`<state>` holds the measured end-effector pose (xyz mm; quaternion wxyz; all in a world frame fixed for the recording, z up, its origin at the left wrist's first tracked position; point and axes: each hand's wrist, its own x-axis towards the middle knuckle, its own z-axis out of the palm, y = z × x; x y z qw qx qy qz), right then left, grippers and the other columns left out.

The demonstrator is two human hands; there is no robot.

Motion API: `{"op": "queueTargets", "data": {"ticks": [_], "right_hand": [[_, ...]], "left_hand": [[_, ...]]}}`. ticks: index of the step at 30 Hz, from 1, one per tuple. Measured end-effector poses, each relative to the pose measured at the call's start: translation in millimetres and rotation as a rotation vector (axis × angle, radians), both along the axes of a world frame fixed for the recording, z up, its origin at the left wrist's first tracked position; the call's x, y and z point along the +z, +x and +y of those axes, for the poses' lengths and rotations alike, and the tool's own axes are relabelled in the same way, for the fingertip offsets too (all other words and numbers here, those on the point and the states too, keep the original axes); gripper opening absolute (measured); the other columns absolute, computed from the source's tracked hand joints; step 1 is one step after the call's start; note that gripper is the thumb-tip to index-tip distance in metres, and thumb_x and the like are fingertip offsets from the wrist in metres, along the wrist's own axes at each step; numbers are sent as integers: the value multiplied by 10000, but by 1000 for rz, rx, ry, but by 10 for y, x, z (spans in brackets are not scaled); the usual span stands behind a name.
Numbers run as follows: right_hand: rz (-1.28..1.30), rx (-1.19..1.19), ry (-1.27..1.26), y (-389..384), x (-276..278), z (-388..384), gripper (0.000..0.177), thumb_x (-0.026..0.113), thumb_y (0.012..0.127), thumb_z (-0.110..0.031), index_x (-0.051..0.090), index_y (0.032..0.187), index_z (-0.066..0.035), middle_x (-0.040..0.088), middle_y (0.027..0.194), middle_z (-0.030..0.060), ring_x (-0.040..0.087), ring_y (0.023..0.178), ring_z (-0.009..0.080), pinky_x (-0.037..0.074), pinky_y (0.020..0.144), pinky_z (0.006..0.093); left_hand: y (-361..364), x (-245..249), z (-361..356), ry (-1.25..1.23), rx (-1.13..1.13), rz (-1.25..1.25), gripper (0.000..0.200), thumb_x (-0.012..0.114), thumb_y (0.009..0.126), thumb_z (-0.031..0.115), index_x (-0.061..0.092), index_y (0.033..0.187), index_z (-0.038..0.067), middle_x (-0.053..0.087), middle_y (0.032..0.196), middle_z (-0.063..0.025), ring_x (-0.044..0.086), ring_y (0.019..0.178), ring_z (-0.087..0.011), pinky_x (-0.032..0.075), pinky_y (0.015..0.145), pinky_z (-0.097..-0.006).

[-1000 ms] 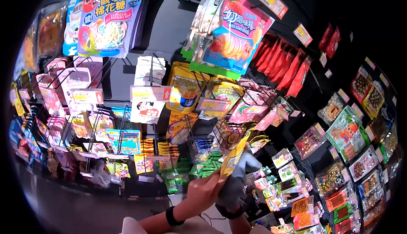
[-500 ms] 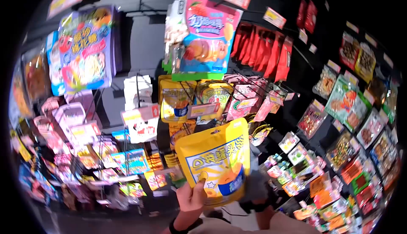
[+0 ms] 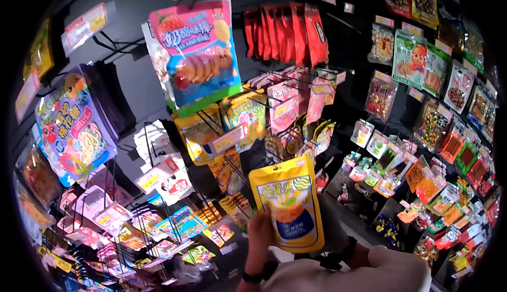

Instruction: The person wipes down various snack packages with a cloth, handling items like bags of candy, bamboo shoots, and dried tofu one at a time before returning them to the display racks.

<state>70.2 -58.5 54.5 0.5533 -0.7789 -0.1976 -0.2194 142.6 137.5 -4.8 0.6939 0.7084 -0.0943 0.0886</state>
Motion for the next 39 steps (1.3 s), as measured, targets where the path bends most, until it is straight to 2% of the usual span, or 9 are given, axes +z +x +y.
{"op": "queueTargets", "data": {"ticks": [5, 6, 8, 14, 15, 18, 20, 26, 39], "right_hand": [[-31, -283, 329, 219, 229, -223, 617, 598, 910, -220, 304, 1395, 23, 414, 1363, 185, 409, 1259, 314, 295, 1081, 377], [-59, -316, 360, 260, 269, -188, 620, 600, 909, -221, 303, 1395, 23, 412, 1363, 185, 409, 1259, 314, 296, 1080, 378], [-86, -355, 348, 337, 271, -47, 626, 603, 906, -222, 301, 1397, 22, 409, 1364, 184, 409, 1258, 315, 297, 1078, 378], [198, -508, -510, 425, -252, 735, 646, 613, 897, -227, 294, 1400, 22, 401, 1365, 184, 408, 1254, 315, 301, 1072, 380], [194, -171, 6, 427, -705, 732, 575, 545, 942, -182, 273, 1407, 16, 389, 1346, 160, 414, 1231, 295, 322, 1060, 387], [-70, -84, -594, 470, -1060, 524, 532, 484, 986, -176, 233, 1426, -13, 387, 1326, 114, 421, 1209, 271, 333, 1054, 376], [288, 375, 449, 560, -1292, 418, 511, 471, 999, -183, 234, 1433, -51, 399, 1299, 79, 427, 1200, 245, 352, 1041, 362], [25, -173, -30, 965, -650, 156, 513, 468, 1000, -197, 238, 1436, -56, 396, 1314, 79, 421, 1214, 237, 341, 1056, 361], [-100, -449, -240, 886, -675, -440, 517, 462, 1002, -229, 247, 1444, -66, 390, 1346, 79, 409, 1244, 221, 317, 1088, 360]], "left_hand": [[119, -243, 142, 225, 212, -381, 201, 538, 957, 173, 585, 845, 12, 540, 557, -68, 566, 487, -147, 432, 458, -306], [3, 40, 128, -13, 104, 61, 174, 537, 954, 153, 588, 890, 0, 571, 577, -100, 601, 500, -178, 448, 464, -318], [-6, -40, 71, 6, 118, 1, 162, 540, 957, 152, 584, 933, -2, 578, 589, -124, 609, 495, -210, 452, 457, -325], [64, 95, 42, 195, 125, -202, 111, 560, 925, 123, 551, 872, 26, 556, 608, -195, 593, 571, -381, 434, 484, -433], [94, 71, 50, 184, 138, -191, 111, 560, 925, 123, 551, 872, 26, 556, 608, -195, 593, 571, -381, 434, 484, -433], [232, 70, 110, 349, 238, -347, 172, 531, 970, 186, 593, 944, 27, 568, 597, -119, 623, 522, -239, 451, 494, -360], [301, 130, 217, 164, 222, -231, 160, 535, 950, 156, 562, 873, 18, 567, 603, -169, 614, 550, -328, 447, 485, -395], [743, 130, 630, -56, 205, -230, 177, 560, 928, 82, 544, 788, -26, 542, 543, -136, 589, 468, -250, 400, 434, -297], [1131, -53, 592, -209, 259, -249, 159, 569, 912, 88, 546, 786, -6, 520, 551, -146, 557, 477, -301, 406, 448, -344]]}}
